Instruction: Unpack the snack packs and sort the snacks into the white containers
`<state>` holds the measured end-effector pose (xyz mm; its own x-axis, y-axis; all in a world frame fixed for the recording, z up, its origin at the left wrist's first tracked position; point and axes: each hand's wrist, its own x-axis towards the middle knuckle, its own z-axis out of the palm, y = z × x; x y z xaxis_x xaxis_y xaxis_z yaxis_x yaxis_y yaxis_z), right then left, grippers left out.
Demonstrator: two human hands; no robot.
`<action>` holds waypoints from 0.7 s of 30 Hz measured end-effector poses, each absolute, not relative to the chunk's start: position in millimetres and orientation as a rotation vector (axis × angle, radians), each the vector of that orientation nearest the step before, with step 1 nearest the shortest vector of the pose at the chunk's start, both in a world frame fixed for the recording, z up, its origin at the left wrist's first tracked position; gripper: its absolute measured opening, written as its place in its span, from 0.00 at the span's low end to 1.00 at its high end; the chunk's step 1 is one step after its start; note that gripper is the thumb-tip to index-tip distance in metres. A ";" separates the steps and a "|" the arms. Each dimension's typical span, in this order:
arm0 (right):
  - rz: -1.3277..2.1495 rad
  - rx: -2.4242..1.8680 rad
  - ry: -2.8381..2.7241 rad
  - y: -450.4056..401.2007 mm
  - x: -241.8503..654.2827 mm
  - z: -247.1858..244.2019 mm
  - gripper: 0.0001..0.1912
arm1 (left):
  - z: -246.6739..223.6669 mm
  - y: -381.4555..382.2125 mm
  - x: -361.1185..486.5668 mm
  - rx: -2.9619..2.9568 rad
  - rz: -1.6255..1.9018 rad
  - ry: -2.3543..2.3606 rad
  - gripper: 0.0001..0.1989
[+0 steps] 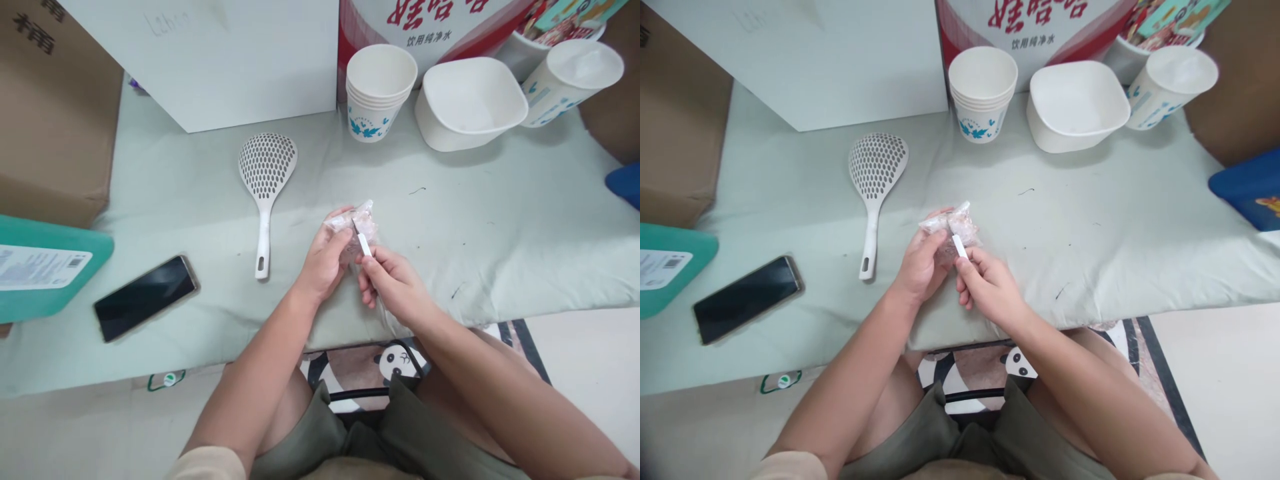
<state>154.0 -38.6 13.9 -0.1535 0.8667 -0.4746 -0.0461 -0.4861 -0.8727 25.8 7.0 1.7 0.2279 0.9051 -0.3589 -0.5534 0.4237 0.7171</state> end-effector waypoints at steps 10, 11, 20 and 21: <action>1.839 -1.429 -0.855 -38.0 154.1 18.5 0.24 | 2.6 8.8 24.0 0.435 1.110 0.926 0.14; 1.856 -1.424 -0.850 -38.3 154.1 18.5 0.24 | 3.6 9.3 23.3 0.424 1.120 0.938 0.14; 1.950 -1.424 -0.880 -40.8 151.6 18.7 0.21 | 1.2 16.4 12.0 0.406 1.222 0.909 0.14; 1.955 -1.427 -0.888 -41.0 151.4 18.2 0.21 | 1.1 16.7 11.1 0.398 1.241 0.911 0.14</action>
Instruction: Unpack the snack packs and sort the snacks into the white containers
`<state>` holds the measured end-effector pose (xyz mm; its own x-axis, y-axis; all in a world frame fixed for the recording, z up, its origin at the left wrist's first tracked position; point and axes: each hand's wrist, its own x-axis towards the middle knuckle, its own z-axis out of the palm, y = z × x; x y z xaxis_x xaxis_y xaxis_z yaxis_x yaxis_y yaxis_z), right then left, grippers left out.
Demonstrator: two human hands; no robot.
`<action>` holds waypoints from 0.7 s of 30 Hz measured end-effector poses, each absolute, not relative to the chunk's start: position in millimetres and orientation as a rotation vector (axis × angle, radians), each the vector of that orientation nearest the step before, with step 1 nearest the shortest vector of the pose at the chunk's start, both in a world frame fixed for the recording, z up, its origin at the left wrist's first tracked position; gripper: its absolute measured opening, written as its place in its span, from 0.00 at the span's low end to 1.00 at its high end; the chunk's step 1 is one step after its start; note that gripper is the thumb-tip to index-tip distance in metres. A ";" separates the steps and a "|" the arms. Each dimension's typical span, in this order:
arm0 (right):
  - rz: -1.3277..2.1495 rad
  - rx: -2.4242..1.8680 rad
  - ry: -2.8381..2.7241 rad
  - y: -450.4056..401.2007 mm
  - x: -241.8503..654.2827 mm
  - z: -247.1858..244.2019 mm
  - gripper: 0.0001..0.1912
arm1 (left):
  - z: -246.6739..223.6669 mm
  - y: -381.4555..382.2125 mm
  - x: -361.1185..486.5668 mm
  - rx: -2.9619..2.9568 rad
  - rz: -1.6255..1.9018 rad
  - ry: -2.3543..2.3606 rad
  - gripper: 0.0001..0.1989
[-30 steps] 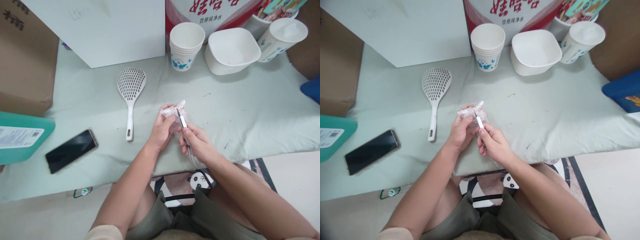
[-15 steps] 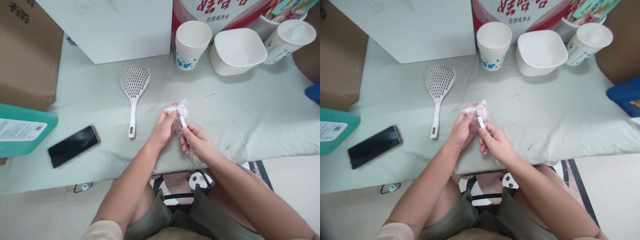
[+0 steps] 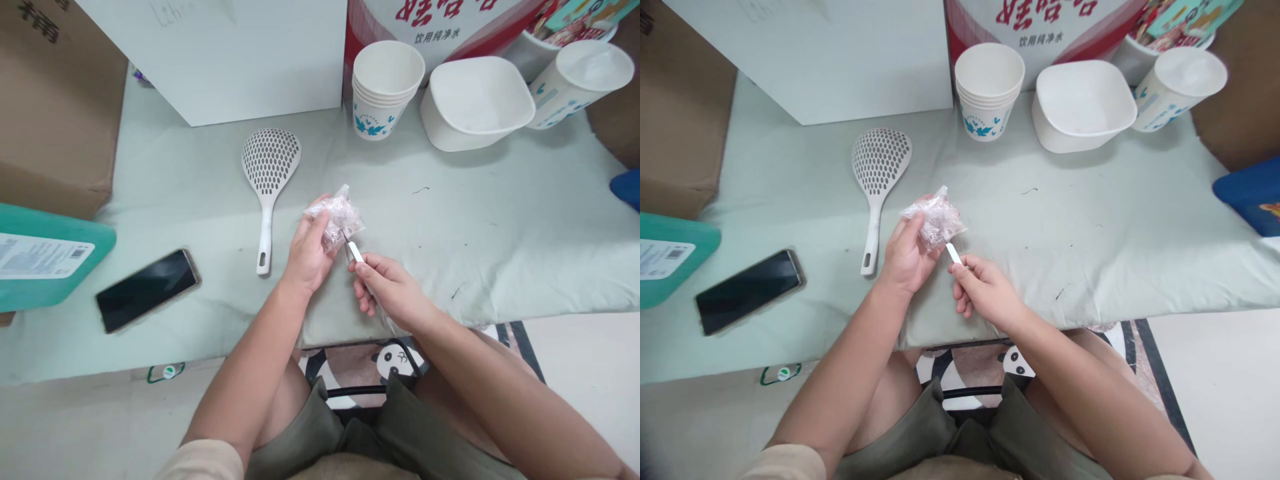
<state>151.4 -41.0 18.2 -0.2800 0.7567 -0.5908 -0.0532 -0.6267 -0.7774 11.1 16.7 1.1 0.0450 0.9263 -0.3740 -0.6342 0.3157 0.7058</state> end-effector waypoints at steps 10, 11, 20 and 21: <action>1.971 -1.462 -1.057 -43.9 152.2 9.6 0.21 | -1.2 27.5 -1.2 0.352 1.314 0.886 0.18; 1.969 -1.473 -1.118 -44.3 153.6 8.6 0.20 | -0.2 31.3 -8.1 0.356 1.340 0.892 0.18; 0.630 -1.728 -2.174 -43.3 172.3 -4.0 0.17 | 19.5 29.1 -46.5 0.439 1.357 0.910 0.22; 0.585 -1.710 -2.215 -43.3 172.3 -5.4 0.18 | 19.8 26.0 -43.8 0.475 1.301 0.909 0.26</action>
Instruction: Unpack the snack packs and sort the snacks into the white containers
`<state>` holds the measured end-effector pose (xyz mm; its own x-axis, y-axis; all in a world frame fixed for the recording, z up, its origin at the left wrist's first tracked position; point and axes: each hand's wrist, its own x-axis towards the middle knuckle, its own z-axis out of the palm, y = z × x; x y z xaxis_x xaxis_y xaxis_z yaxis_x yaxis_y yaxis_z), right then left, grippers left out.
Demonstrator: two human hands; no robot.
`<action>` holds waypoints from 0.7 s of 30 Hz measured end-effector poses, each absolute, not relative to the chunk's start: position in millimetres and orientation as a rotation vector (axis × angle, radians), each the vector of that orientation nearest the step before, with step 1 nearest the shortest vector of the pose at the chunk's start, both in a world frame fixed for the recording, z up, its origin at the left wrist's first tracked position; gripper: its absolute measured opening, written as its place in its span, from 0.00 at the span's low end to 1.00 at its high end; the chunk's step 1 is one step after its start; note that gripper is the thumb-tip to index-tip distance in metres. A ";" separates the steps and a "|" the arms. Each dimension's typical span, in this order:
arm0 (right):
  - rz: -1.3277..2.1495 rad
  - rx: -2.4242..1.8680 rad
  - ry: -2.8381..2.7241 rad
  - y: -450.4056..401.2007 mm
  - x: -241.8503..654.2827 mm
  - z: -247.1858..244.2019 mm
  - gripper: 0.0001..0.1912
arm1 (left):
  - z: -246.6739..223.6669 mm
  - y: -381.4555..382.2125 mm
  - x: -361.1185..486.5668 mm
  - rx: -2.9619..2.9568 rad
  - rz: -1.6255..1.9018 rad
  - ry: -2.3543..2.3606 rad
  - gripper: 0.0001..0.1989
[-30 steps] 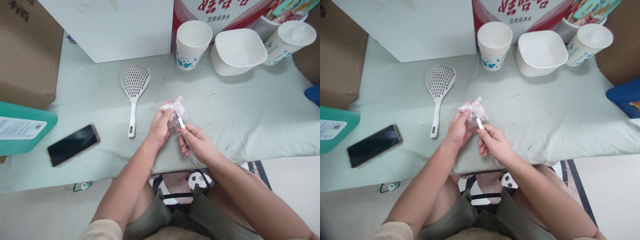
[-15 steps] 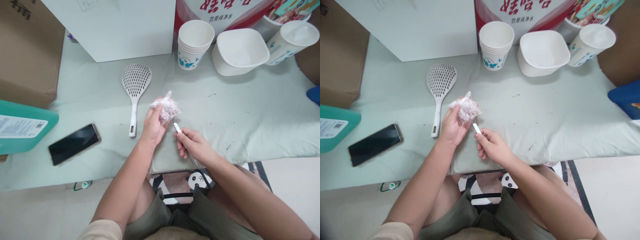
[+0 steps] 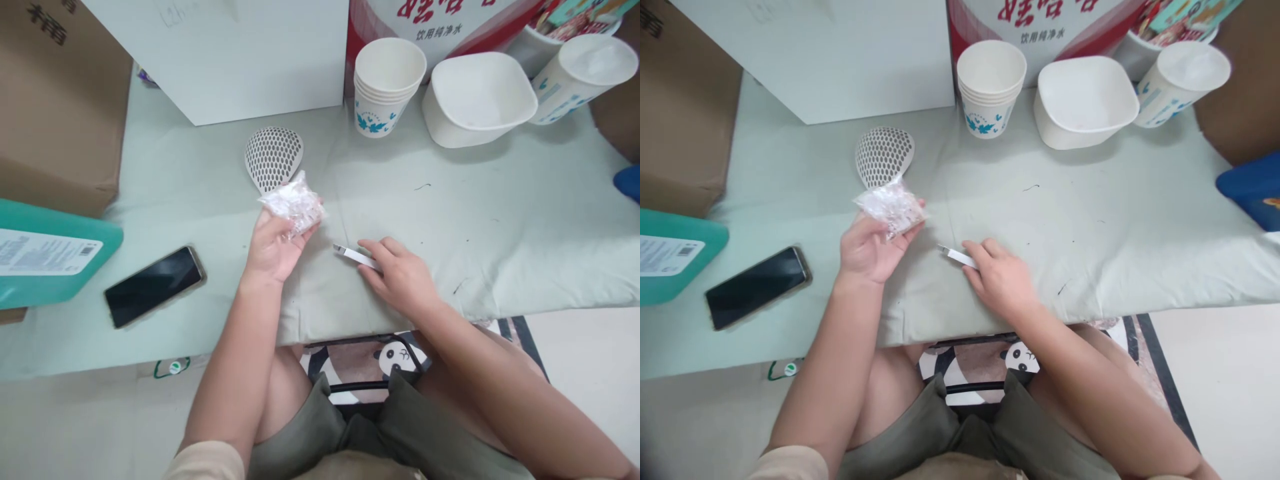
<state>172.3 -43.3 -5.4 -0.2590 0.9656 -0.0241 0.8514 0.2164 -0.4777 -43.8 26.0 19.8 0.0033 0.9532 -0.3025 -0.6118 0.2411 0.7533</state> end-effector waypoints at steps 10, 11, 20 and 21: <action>0.319 -1.390 -1.830 -32.9 189.2 3.0 0.11 | 8.4 10.2 -14.2 0.848 1.087 1.014 0.28; 0.287 -1.357 -1.815 -32.2 190.0 3.5 0.13 | 7.8 8.1 -10.4 0.911 1.056 1.021 0.28; 0.535 -1.454 -1.698 -29.2 188.3 4.5 0.05 | 6.9 -0.3 7.8 1.066 0.950 1.053 0.22; 0.557 -1.465 -1.679 -28.7 188.5 5.5 0.04 | 6.0 -0.4 8.3 1.083 0.953 1.051 0.22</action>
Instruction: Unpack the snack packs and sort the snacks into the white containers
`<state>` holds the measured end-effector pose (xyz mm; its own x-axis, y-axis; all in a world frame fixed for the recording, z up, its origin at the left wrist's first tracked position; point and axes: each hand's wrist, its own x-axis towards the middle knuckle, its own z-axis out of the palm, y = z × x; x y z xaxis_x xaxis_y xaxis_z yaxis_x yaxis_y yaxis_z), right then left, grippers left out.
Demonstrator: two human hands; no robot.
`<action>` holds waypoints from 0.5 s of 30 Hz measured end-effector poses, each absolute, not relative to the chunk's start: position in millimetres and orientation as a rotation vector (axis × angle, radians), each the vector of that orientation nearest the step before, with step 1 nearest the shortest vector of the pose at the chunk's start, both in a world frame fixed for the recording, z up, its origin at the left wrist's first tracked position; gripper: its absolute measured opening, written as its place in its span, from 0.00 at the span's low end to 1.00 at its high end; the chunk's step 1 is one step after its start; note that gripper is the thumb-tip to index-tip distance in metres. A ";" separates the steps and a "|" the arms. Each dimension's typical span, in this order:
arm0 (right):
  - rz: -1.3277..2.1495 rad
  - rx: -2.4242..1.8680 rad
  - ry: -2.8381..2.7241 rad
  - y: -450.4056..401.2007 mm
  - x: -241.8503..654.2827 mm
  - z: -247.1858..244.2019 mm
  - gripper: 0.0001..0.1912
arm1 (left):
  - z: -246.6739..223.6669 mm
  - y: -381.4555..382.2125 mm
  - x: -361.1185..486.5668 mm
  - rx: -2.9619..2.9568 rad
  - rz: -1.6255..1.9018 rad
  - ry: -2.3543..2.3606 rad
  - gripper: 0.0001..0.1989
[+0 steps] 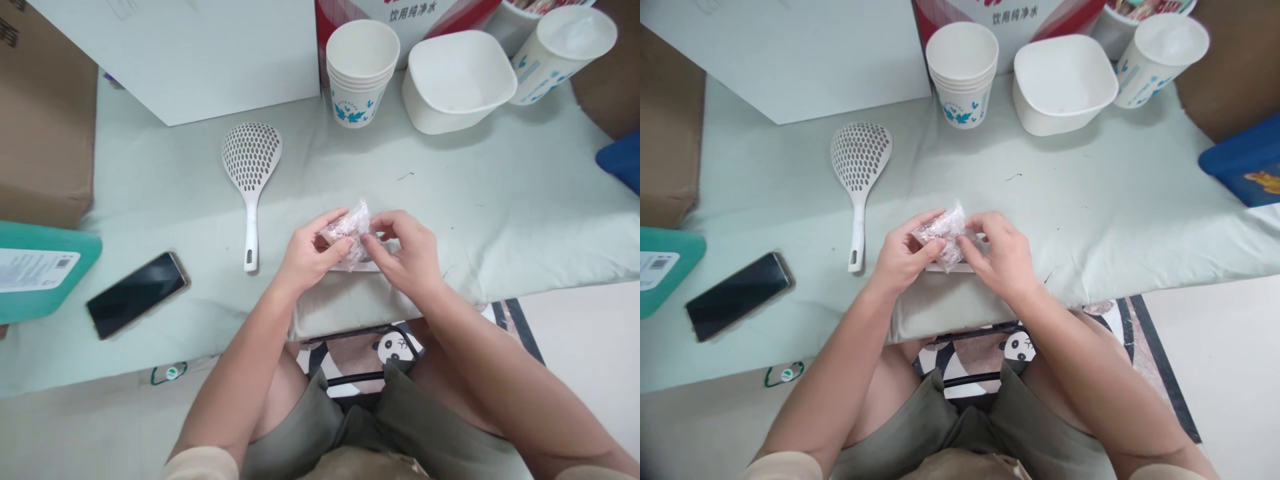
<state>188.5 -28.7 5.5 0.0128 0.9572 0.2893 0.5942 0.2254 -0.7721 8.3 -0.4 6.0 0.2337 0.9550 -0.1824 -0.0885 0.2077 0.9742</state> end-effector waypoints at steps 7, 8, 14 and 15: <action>0.586 -1.452 -1.629 -26.5 187.2 3.8 0.06 | -4.4 4.5 7.3 1.251 0.965 1.088 0.28; 0.582 -1.439 -1.629 -26.5 186.8 2.4 0.06 | -5.4 5.3 6.9 1.281 0.966 1.091 0.29; 0.606 -1.430 -1.658 -27.2 183.8 -1.5 0.12 | -4.2 3.2 7.2 1.356 0.957 1.069 0.24; 0.627 -1.430 -1.635 -26.9 183.8 -0.6 0.10 | -3.9 2.8 7.3 1.364 0.960 1.058 0.23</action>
<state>183.8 -26.9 -0.6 0.0181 0.9625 0.2707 0.5347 0.2194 -0.8160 7.3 2.8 -3.9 0.2708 0.9623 -0.0249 0.0689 0.0065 0.9976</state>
